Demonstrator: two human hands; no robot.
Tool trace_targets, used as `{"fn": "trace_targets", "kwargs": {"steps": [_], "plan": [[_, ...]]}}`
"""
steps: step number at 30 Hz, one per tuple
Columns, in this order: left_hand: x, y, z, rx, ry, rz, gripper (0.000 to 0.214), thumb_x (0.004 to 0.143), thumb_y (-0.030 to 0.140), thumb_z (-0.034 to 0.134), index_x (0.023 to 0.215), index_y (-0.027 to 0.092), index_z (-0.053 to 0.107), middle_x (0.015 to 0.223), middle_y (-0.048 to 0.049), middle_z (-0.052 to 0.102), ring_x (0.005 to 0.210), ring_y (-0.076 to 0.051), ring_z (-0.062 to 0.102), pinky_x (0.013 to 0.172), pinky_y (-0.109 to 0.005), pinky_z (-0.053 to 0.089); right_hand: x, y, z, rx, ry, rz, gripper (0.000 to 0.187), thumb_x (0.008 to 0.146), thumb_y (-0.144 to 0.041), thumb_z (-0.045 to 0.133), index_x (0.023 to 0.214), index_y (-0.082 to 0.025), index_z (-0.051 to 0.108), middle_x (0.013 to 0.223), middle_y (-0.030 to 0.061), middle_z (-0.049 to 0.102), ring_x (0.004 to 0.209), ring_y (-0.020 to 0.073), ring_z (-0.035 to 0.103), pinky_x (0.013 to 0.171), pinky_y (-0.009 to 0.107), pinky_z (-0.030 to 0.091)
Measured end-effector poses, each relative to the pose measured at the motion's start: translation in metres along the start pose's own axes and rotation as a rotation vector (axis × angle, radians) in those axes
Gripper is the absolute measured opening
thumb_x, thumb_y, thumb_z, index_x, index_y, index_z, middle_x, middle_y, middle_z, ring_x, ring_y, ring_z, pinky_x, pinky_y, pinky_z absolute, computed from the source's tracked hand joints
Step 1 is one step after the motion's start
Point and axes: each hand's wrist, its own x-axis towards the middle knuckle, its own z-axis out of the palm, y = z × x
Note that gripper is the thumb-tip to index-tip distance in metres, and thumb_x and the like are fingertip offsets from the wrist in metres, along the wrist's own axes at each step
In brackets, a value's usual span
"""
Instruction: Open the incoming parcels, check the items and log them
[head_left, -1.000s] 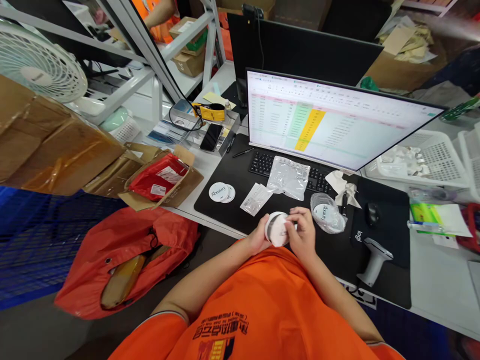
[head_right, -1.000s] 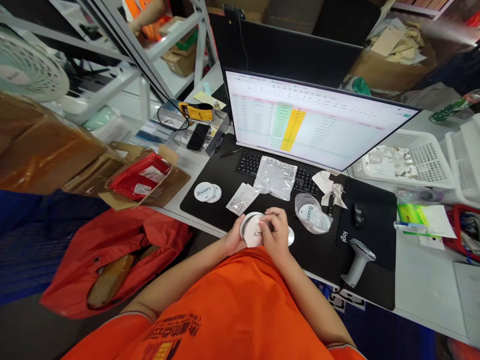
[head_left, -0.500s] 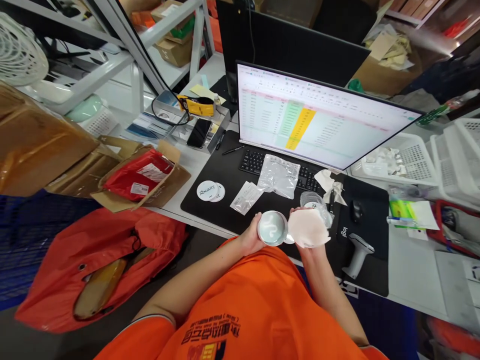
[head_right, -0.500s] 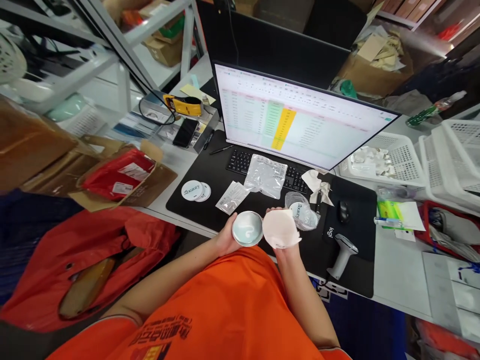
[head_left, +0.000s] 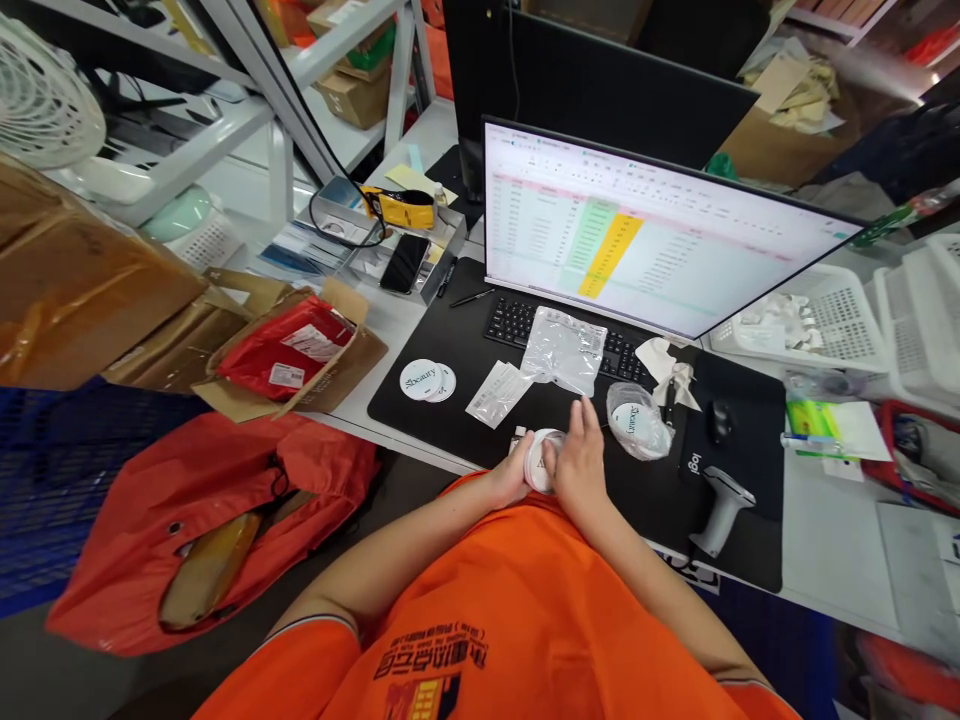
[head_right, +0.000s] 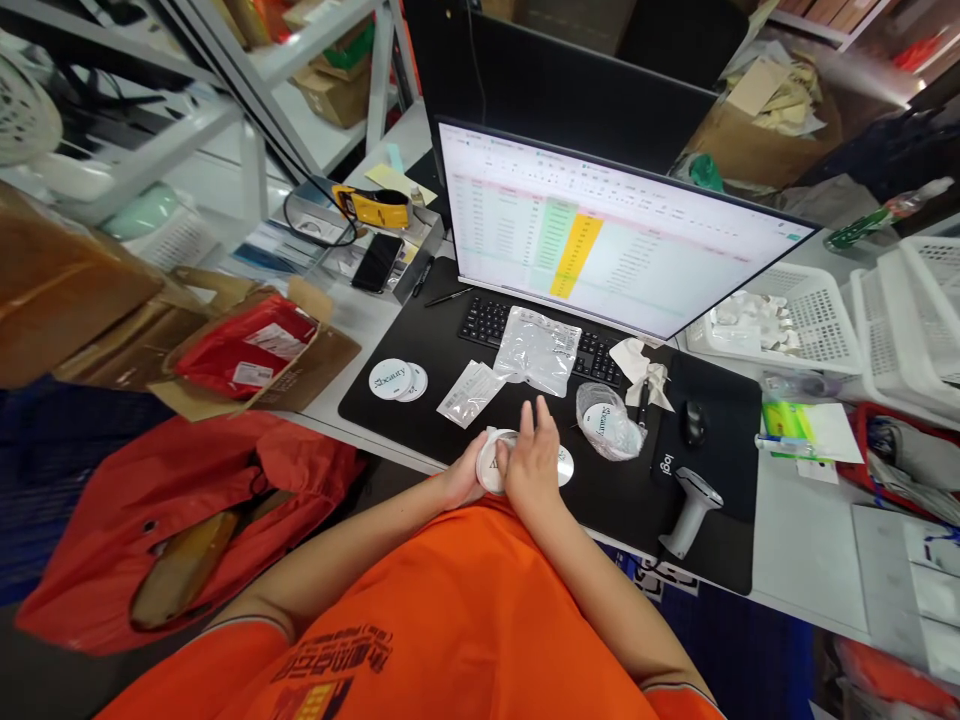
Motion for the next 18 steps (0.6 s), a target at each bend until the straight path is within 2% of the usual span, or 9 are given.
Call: {"fn": "trace_targets", "kwargs": {"steps": [2,5,7,9,11,13,14,16,18], "plan": [[-0.001,0.005,0.002,-0.042,0.001,-0.004,0.053,0.1,0.049,0.037,0.125,0.012,0.065,0.11,-0.0142,0.074,0.11,-0.028,0.066,0.099,-0.041,0.045,0.004,0.017,0.009,0.183,-0.082,0.09,0.07,0.099,-0.039,0.043,0.158,-0.02,0.01,0.156,0.021,0.024,0.139,0.0332,0.037,0.112,0.059,0.037],[-0.001,0.018,0.004,-0.087,-0.007,0.051,0.064,0.097,0.06,0.034,0.124,0.01,0.065,0.107,-0.0182,0.072,0.091,-0.03,0.069,0.078,-0.039,0.051,0.0,0.056,0.019,0.386,0.005,0.286,0.061,0.104,-0.046,0.02,0.157,-0.019,0.007,0.145,0.0221,0.039,0.124,0.0269,0.054,0.102,0.052,0.048],[-0.001,0.027,0.004,-0.101,0.042,0.097,0.071,0.096,0.064,0.029,0.118,0.009,0.066,0.1,-0.0199,0.072,0.081,-0.029,0.068,0.071,-0.037,0.05,-0.017,0.081,0.024,0.223,-0.032,0.326,0.064,0.102,-0.054,0.025,0.154,-0.017,0.022,0.142,0.0234,0.043,0.128,0.031,0.051,0.105,0.057,0.043],[-0.001,0.035,0.001,-0.114,0.117,0.116,0.073,0.096,0.064,0.023,0.112,0.009,0.067,0.094,-0.0198,0.072,0.077,-0.028,0.068,0.071,-0.036,0.05,-0.042,0.102,0.03,-0.078,-0.199,0.287,0.075,0.093,-0.065,0.047,0.148,-0.014,0.038,0.146,0.0274,0.039,0.136,0.0407,0.039,0.108,0.065,0.033],[0.001,0.04,-0.002,-0.122,0.181,0.115,0.073,0.097,0.062,0.019,0.109,0.009,0.067,0.091,-0.0189,0.072,0.077,-0.027,0.068,0.071,-0.036,0.05,-0.067,0.117,0.036,-0.298,-0.348,0.257,0.083,0.084,-0.067,0.062,0.144,-0.012,0.045,0.149,0.0313,0.034,0.138,0.0482,0.032,0.104,0.07,0.032],[0.004,0.041,-0.006,-0.128,0.215,0.117,0.07,0.098,0.061,0.02,0.11,0.01,0.067,0.091,-0.0174,0.072,0.078,-0.027,0.068,0.069,-0.035,0.05,-0.082,0.123,0.038,-0.343,-0.396,0.262,0.079,0.086,-0.063,0.062,0.143,-0.01,0.046,0.146,0.0325,0.037,0.134,0.0487,0.037,0.099,0.068,0.038],[0.006,0.04,-0.008,-0.134,0.224,0.12,0.068,0.098,0.059,0.021,0.11,0.011,0.067,0.091,-0.0167,0.072,0.079,-0.027,0.068,0.068,-0.034,0.05,-0.084,0.122,0.036,-0.309,-0.368,0.272,0.075,0.089,-0.06,0.058,0.143,-0.01,0.044,0.143,0.0316,0.041,0.132,0.0464,0.04,0.098,0.065,0.041],[0.01,0.037,-0.011,-0.142,0.226,0.121,0.062,0.099,0.057,0.025,0.112,0.012,0.067,0.093,-0.0153,0.072,0.08,-0.027,0.069,0.066,-0.033,0.05,-0.075,0.111,0.028,-0.172,-0.234,0.281,0.067,0.097,-0.053,0.045,0.148,-0.011,0.037,0.139,0.0271,0.044,0.129,0.04,0.044,0.101,0.061,0.042],[0.013,0.033,-0.012,-0.144,0.22,0.119,0.057,0.1,0.054,0.029,0.114,0.013,0.067,0.095,-0.0141,0.072,0.084,-0.027,0.069,0.068,-0.034,0.051,-0.055,0.089,0.016,-0.013,-0.13,0.216,0.065,0.1,-0.049,0.038,0.154,-0.015,0.026,0.143,0.0221,0.041,0.132,0.035,0.041,0.107,0.059,0.039]]}}
